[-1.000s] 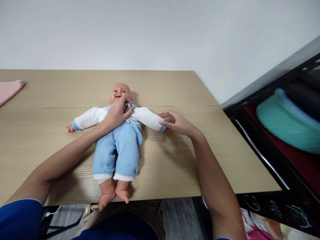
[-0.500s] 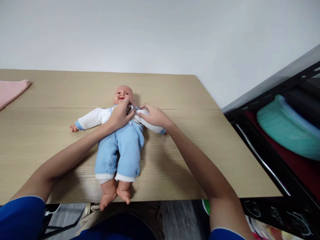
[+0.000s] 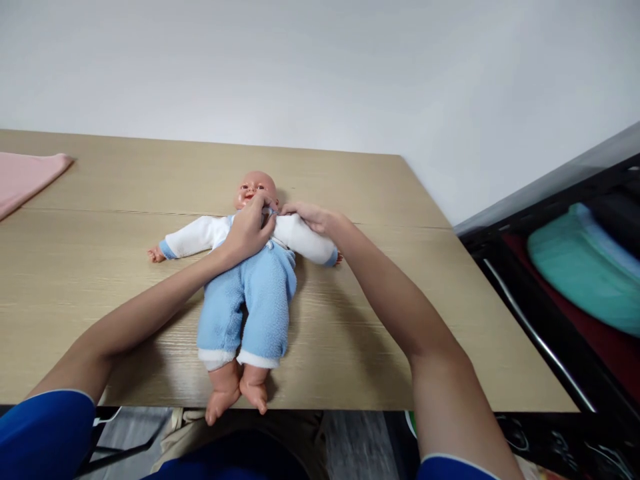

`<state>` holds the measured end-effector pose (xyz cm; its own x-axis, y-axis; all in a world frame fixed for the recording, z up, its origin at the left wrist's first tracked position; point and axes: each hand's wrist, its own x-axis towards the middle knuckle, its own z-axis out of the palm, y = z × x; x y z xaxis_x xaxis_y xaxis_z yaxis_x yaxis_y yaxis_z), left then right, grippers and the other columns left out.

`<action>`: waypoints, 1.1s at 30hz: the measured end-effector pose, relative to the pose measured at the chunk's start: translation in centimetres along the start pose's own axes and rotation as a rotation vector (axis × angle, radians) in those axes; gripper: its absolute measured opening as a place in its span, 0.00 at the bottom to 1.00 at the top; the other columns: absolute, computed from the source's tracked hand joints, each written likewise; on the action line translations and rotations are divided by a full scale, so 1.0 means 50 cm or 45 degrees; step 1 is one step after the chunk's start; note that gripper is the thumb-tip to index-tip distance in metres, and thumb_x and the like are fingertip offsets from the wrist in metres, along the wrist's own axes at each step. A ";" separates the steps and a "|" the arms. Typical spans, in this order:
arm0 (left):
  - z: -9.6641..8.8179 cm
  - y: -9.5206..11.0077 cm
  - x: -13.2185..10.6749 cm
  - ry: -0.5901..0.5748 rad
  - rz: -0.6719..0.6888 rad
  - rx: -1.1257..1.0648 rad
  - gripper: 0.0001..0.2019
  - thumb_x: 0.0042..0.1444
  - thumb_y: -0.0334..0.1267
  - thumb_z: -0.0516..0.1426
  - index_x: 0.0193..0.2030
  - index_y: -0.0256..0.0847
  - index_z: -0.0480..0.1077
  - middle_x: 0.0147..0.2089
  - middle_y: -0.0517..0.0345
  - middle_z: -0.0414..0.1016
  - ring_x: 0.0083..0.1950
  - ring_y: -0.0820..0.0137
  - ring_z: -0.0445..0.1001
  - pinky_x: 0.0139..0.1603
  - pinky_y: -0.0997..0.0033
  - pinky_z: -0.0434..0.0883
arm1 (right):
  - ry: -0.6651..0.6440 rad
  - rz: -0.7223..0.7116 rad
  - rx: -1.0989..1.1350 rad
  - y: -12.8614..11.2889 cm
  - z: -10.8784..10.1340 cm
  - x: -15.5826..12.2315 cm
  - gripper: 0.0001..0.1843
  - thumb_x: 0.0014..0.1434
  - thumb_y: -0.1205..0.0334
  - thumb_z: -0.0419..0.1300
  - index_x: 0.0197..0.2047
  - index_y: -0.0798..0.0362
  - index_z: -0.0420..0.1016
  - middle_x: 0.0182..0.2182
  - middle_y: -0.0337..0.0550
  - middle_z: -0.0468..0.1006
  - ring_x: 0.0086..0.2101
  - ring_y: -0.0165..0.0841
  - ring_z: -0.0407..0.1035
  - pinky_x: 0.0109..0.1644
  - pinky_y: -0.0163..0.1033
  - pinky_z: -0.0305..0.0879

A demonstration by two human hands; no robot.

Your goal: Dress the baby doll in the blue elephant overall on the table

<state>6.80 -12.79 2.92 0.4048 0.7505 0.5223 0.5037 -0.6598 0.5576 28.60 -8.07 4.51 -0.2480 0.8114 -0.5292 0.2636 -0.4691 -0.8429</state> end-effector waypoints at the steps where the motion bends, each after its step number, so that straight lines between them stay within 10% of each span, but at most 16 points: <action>1: 0.000 -0.001 0.000 0.004 -0.002 0.003 0.11 0.72 0.28 0.56 0.57 0.46 0.67 0.59 0.45 0.83 0.60 0.56 0.82 0.63 0.53 0.77 | -0.009 0.004 0.004 0.002 -0.001 0.002 0.08 0.59 0.56 0.73 0.38 0.49 0.81 0.27 0.43 0.84 0.27 0.41 0.76 0.36 0.47 0.78; 9: 0.006 -0.008 0.002 -0.019 -0.032 0.112 0.12 0.67 0.26 0.58 0.53 0.46 0.67 0.59 0.42 0.80 0.61 0.50 0.80 0.59 0.50 0.78 | -0.003 -0.232 -0.067 0.035 0.005 -0.023 0.13 0.59 0.49 0.74 0.44 0.43 0.81 0.42 0.43 0.89 0.45 0.48 0.83 0.53 0.51 0.84; 13: 0.009 -0.008 0.003 -0.049 -0.015 0.089 0.09 0.72 0.31 0.58 0.55 0.44 0.67 0.60 0.39 0.79 0.61 0.50 0.80 0.62 0.49 0.78 | 0.286 -0.721 -0.451 0.070 0.012 -0.084 0.19 0.66 0.47 0.71 0.57 0.44 0.81 0.62 0.49 0.87 0.66 0.52 0.77 0.78 0.60 0.71; 17: -0.006 0.008 -0.002 0.003 0.039 0.074 0.09 0.77 0.38 0.61 0.59 0.42 0.70 0.64 0.36 0.77 0.68 0.48 0.77 0.74 0.43 0.74 | 0.659 -1.136 -0.956 0.122 0.060 -0.189 0.19 0.79 0.48 0.60 0.64 0.45 0.83 0.66 0.57 0.83 0.70 0.58 0.72 0.83 0.69 0.61; 22: -0.063 0.043 -0.042 0.095 0.080 0.151 0.10 0.82 0.44 0.58 0.62 0.44 0.73 0.69 0.39 0.78 0.77 0.46 0.71 0.83 0.40 0.64 | 0.581 -1.096 -0.939 0.174 0.121 -0.257 0.17 0.82 0.45 0.57 0.56 0.44 0.84 0.56 0.56 0.86 0.60 0.57 0.77 0.73 0.66 0.71; 33: -0.173 -0.050 -0.246 0.083 -0.263 0.096 0.14 0.81 0.55 0.54 0.52 0.47 0.70 0.53 0.45 0.82 0.55 0.51 0.74 0.64 0.44 0.72 | 0.408 -0.657 -0.024 0.239 0.130 -0.138 0.33 0.62 0.21 0.64 0.48 0.40 0.65 0.46 0.42 0.80 0.54 0.46 0.78 0.64 0.50 0.78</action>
<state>-6.02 -20.71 0.67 0.2384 0.8637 0.4440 0.6271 -0.4860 0.6087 27.41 -21.55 -2.53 -0.0558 0.9984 0.0052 0.2010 0.0164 -0.9795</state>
